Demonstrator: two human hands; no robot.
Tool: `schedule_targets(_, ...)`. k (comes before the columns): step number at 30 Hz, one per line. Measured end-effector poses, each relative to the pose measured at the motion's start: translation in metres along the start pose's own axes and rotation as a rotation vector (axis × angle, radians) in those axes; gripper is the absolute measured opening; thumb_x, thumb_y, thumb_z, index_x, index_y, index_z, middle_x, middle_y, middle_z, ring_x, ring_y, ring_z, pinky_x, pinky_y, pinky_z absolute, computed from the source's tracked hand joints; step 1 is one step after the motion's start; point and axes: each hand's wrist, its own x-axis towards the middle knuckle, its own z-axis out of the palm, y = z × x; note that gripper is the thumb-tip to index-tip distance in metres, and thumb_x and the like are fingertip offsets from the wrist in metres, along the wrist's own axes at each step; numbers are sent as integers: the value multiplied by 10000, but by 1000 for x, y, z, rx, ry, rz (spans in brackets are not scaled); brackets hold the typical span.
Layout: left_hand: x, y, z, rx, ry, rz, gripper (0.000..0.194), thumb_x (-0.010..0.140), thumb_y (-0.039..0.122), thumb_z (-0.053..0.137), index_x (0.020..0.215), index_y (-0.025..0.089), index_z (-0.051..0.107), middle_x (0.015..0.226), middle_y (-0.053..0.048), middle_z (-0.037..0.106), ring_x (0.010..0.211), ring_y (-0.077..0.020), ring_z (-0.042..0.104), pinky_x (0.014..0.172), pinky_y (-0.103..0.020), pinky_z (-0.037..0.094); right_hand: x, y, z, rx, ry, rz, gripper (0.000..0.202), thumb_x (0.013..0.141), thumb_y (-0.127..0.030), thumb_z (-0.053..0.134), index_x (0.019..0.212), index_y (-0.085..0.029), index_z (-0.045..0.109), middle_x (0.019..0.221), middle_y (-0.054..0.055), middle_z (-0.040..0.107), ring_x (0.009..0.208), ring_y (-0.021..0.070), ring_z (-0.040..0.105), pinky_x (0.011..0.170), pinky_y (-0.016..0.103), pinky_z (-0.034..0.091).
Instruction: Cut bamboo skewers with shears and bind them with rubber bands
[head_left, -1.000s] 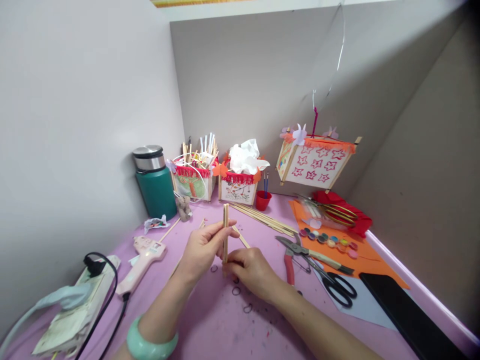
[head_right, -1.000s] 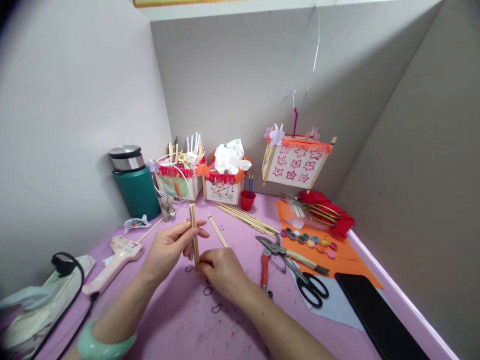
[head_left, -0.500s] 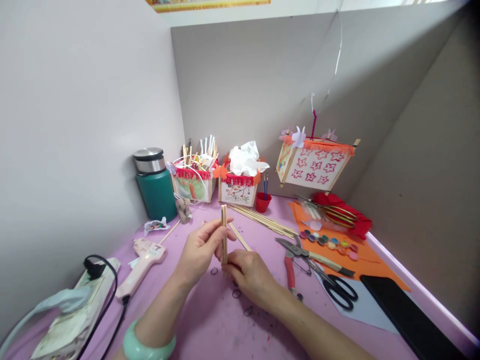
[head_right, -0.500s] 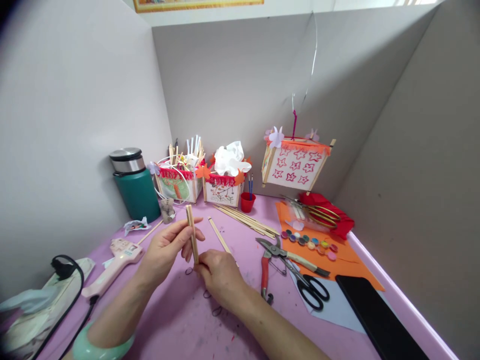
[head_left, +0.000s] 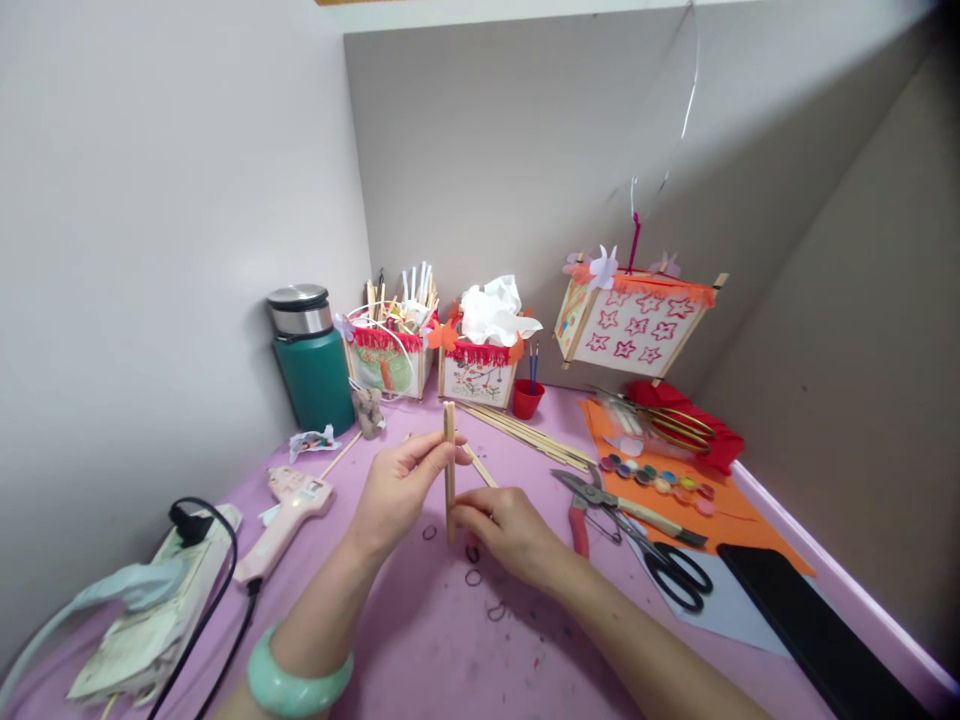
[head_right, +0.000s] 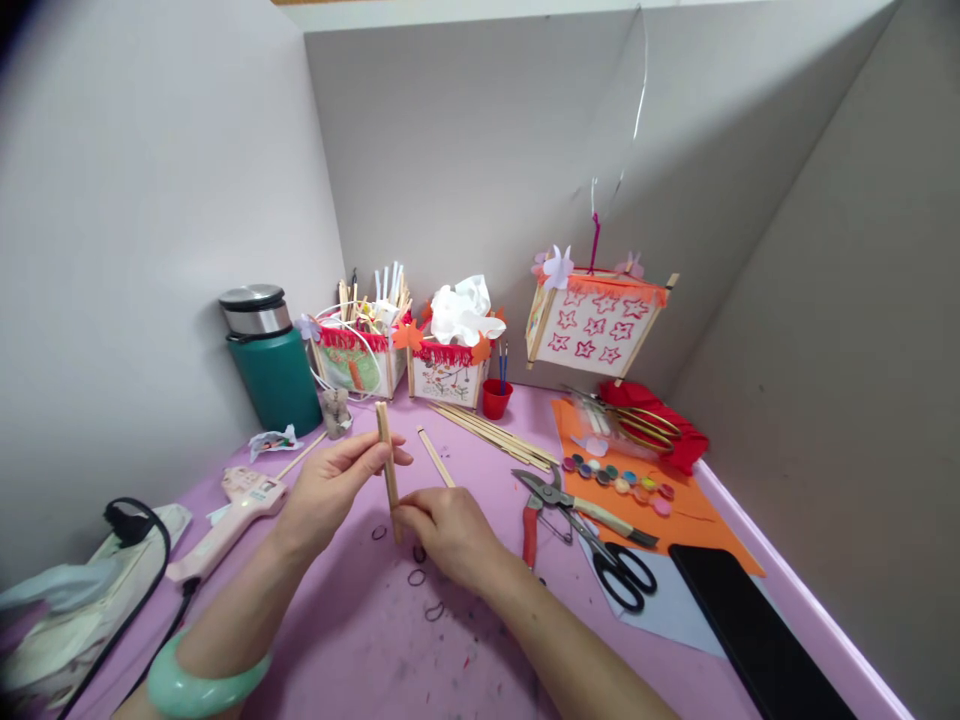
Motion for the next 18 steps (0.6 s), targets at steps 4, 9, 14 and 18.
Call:
schedule_targets(4, -1, 2, 3, -35, -4, -13, 232, 824, 326, 563, 928, 157, 683, 859, -60, 701, 894, -208, 620, 862, -315, 436, 2, 2, 5, -87, 2, -12, 185, 789, -170, 492, 737, -164, 669, 690, 2, 642, 608, 112, 538, 575, 201, 361)
schedule_targets(9, -7, 6, 13, -263, -48, -93, 207, 859, 319, 513, 921, 142, 601, 882, -70, 686, 850, -200, 642, 801, -320, 482, 3, 5, 12, -146, 51, -45, 183, 780, -141, 493, 704, -163, 658, 676, 8, 631, 598, 111, 525, 575, 206, 350)
schedule_targets(14, -11, 1, 23, -422, -57, -35, 169, 882, 304, 480, 902, 149, 547, 830, -40, 634, 669, -119, 587, 670, -258, 470, 3, 3, 14, -147, 66, -55, 177, 769, -132, 502, 660, -161, 638, 610, -4, 601, 552, 101, 492, 539, 207, 321)
schedule_targets(18, -11, -5, 28, -484, -48, -45, 163, 889, 318, 469, 898, 162, 516, 716, 9, 553, 505, -59, 398, 493, -187, 333, 3, 3, 14, -126, 43, -18, 151, 747, -111, 516, 663, -156, 633, 617, -5, 607, 552, 98, 500, 535, 201, 329)
